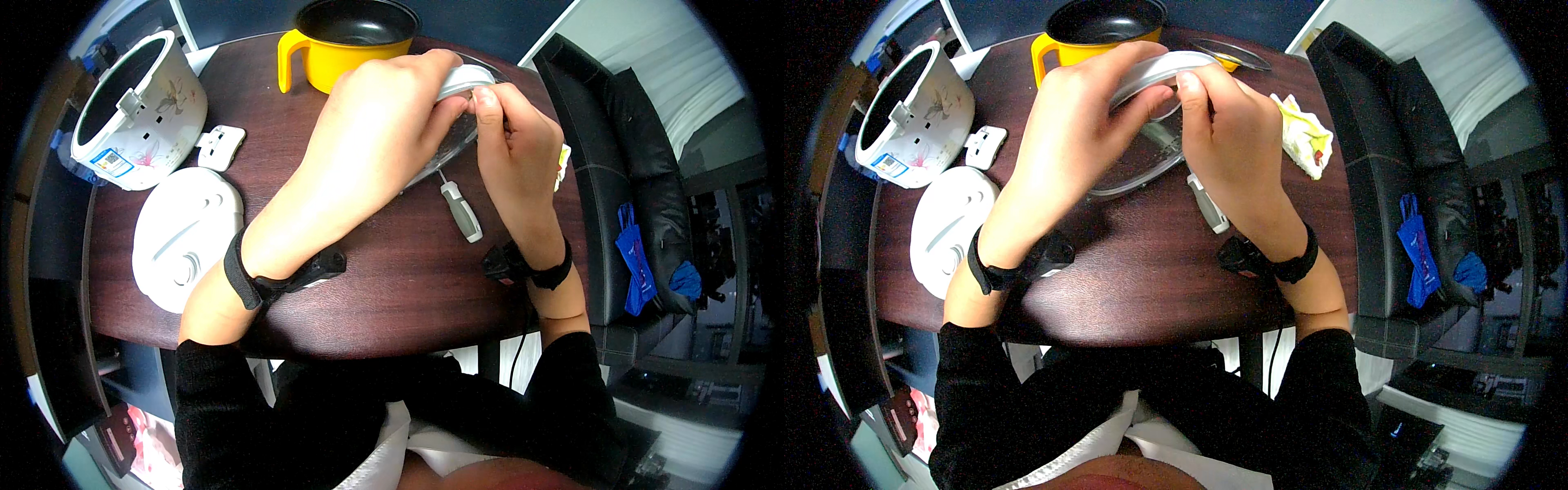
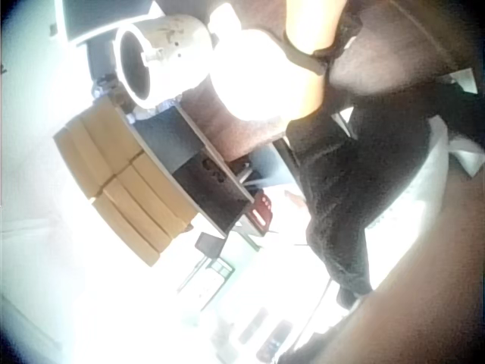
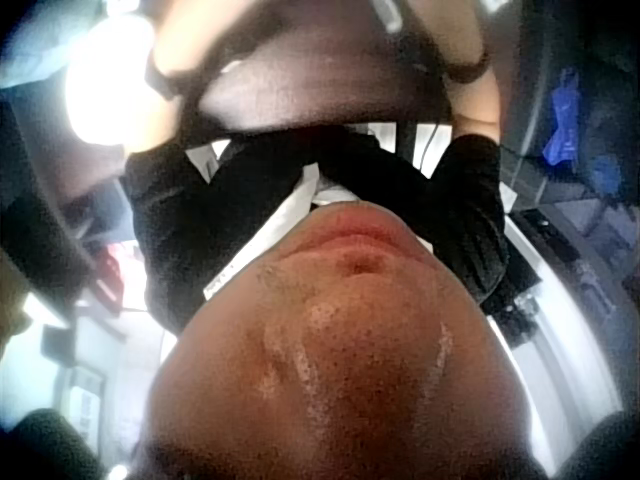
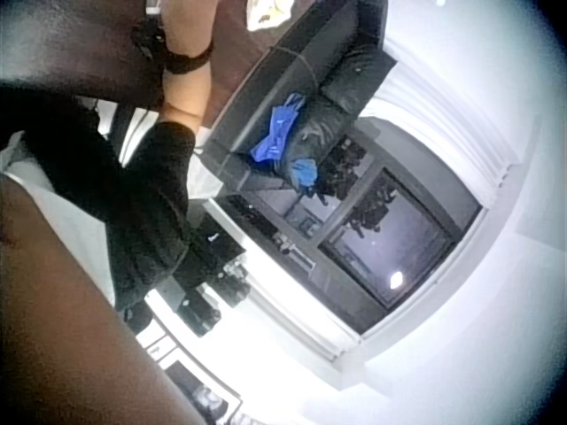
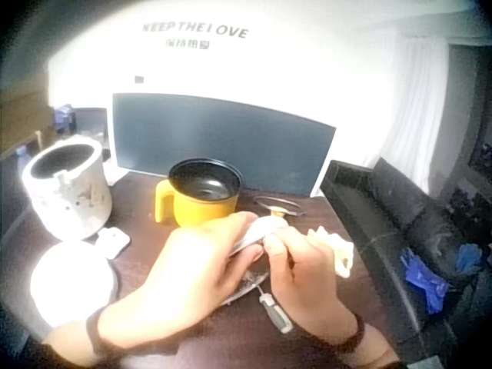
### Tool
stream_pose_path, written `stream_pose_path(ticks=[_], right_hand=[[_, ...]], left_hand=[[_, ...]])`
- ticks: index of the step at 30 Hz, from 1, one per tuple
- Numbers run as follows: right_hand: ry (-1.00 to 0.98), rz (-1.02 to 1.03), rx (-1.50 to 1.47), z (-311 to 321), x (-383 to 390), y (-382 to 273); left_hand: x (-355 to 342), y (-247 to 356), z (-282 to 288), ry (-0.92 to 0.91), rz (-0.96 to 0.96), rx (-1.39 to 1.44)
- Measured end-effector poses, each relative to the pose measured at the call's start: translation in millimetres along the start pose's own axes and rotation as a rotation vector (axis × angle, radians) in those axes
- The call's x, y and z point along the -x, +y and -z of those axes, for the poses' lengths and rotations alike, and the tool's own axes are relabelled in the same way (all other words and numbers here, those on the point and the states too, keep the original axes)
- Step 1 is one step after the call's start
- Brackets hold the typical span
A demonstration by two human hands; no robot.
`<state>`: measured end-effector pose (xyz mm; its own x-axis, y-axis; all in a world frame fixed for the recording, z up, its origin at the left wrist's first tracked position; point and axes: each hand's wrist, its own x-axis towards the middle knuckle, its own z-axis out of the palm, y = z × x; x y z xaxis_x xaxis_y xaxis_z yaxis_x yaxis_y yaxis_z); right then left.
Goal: The person uses a screwdriver to remove screws from a perforated metal lid, then wipes the surface with a cloth. The person continues to remove additional screws and wipe the lid repeatedly.
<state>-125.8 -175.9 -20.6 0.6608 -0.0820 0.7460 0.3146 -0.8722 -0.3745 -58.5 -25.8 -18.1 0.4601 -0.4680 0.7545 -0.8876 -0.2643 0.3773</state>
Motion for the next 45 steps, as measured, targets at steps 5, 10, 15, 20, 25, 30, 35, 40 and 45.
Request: stream_pose_path(ticks=[5,10,15,20,25,30,35,40,45], right_hand=[[-0.071,0.048,0.016,6.5,-4.0,2.3],[-0.104,0.042,0.036,8.3,-3.5,1.5],[-0.154,-0.137,-0.271,4.9,-0.3,7.2],[-0.252,-0.172,-0.342,13.0,-4.8,9.1],[-0.148,0.1,0.012,16.3,-7.8,1.9],[-0.14,-0.002,-0.077,12.2,-2.3,3.5],[-0.225,-0.242,-0.272,13.8,-0.3,8.0],[-0.149,-0.071,-0.06,17.9,-0.1,-5.9],[-0.115,0.006,0.005,15.9,-0.4,-4.4]], left_hand=[[0.2,-0.2,0.6,-0.015,0.012,0.004],[1.0,3.5,-0.2,-0.024,0.029,-0.016],[2.5,5.1,-0.4,-0.008,0.012,-0.014],[1.1,4.9,2.2,-0.036,0.033,-0.006],[2.2,4.3,1.5,-0.047,0.043,0.006],[3.6,10.0,1.8,-0.044,0.046,-0.001],[3.3,9.6,1.1,-0.032,0.036,-0.005],[3.3,9.4,1.1,-0.039,0.052,0.005],[3.1,7.9,0.2,-0.024,0.015,0.009]])
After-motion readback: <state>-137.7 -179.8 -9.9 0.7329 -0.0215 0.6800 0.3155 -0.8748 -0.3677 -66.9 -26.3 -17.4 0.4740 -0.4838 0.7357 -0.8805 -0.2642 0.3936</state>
